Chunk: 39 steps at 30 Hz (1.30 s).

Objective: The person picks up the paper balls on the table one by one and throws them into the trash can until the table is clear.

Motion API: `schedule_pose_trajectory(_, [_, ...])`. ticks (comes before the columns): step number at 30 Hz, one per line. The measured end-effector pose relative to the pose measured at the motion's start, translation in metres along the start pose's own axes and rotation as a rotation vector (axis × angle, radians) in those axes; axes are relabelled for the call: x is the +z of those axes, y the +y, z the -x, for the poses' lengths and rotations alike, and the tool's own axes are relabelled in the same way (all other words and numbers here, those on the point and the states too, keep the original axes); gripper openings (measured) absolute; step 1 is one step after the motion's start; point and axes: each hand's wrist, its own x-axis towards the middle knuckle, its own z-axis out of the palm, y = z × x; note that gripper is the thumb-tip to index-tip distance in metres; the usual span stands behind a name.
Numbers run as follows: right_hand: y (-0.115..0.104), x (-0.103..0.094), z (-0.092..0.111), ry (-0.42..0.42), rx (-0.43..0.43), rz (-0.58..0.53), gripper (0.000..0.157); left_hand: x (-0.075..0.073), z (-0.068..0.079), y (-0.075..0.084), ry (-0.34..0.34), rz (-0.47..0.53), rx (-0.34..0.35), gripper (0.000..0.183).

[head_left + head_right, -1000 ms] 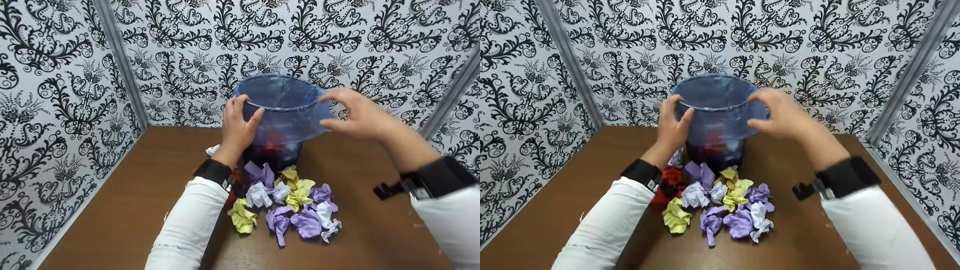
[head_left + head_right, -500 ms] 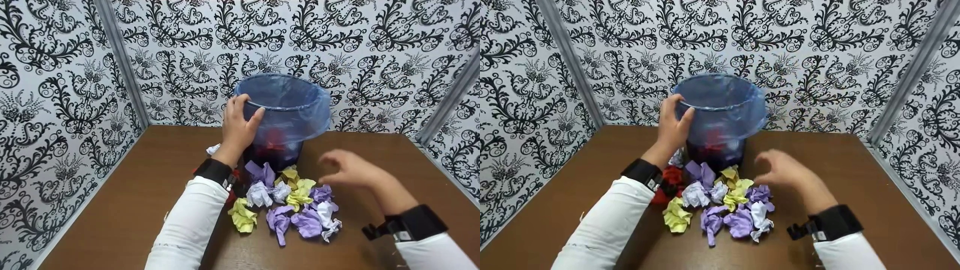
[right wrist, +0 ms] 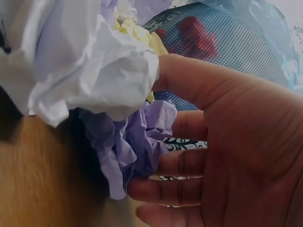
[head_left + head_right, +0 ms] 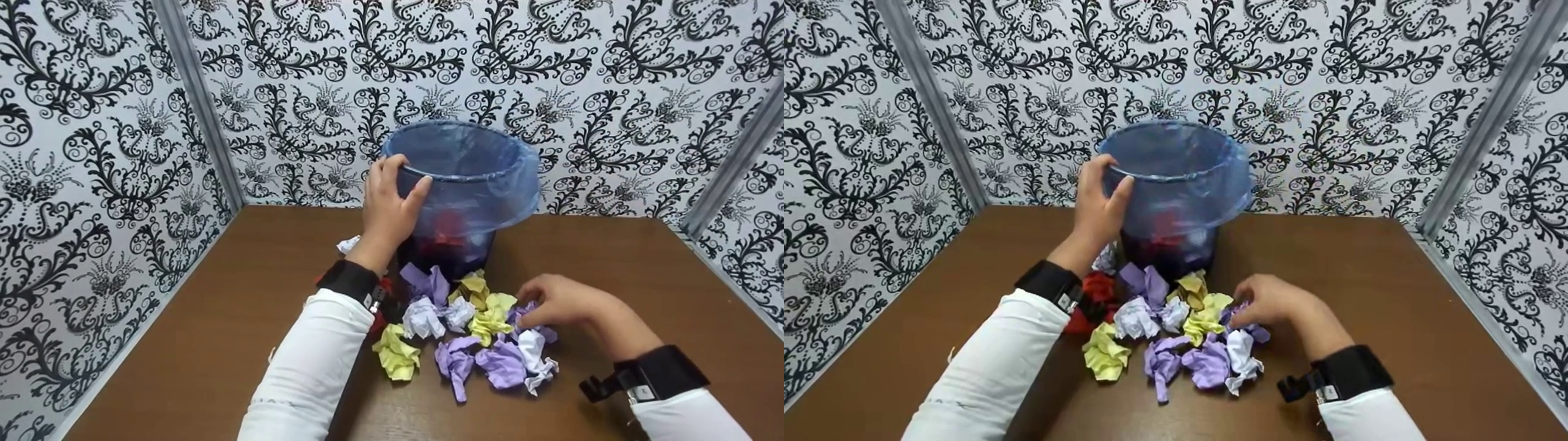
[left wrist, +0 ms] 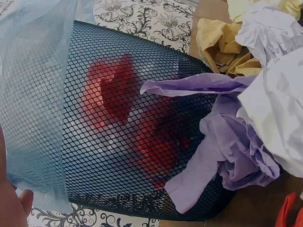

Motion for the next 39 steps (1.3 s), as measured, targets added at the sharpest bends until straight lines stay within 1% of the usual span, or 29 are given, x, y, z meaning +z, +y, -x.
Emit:
schedule_pose_trajectory(4, [0.005,0.004,0.001,-0.012,0.019,-0.022,0.046,0.002,0.001,0.0,-0.002,0.003,0.004,0.063])
schedule_pose_trajectory(7, [0.006,0.006,0.0,-0.022,0.033,-0.065,0.04,0.002,0.001,0.0,0.013,0.01,0.014,0.061])
schedule_pose_trajectory(9, [0.007,0.006,-0.001,-0.022,0.024,-0.077,0.037,0.002,0.001,-0.001,0.025,0.012,0.019,0.059])
schedule_pose_trajectory(13, [0.008,0.007,-0.005,-0.013,-0.005,-0.046,0.032,0.001,0.001,-0.003,0.041,0.016,0.019,0.057])
schedule_pose_trajectory(16, [0.008,0.007,-0.004,-0.011,0.001,-0.042,0.031,0.001,0.001,-0.003,0.039,0.02,0.015,0.057])
schedule_pose_trajectory(24, [0.008,0.0,0.004,0.016,0.023,-0.084,0.031,0.002,0.0,-0.001,0.027,0.025,0.013,0.058])
schedule_pose_trajectory(27, [0.01,-0.004,0.005,0.042,0.018,-0.094,0.03,0.002,0.0,0.0,0.028,0.023,0.01,0.058])
schedule_pose_trajectory(29, [0.013,-0.007,0.006,0.071,0.001,-0.078,0.03,0.001,0.0,0.001,0.025,0.024,0.009,0.058])
schedule_pose_trajectory(33, [0.016,-0.014,0.008,0.144,-0.058,-0.032,0.029,0.001,0.001,0.001,0.015,0.024,0.007,0.059])
schedule_pose_trajectory(36, [0.011,-0.021,0.013,0.19,-0.092,-0.022,0.029,0.0,0.001,0.002,0.014,0.023,0.01,0.06])
schedule_pose_trajectory(39, [0.006,-0.028,0.017,0.233,-0.084,-0.032,0.029,0.0,0.001,0.001,0.024,0.027,0.019,0.06])
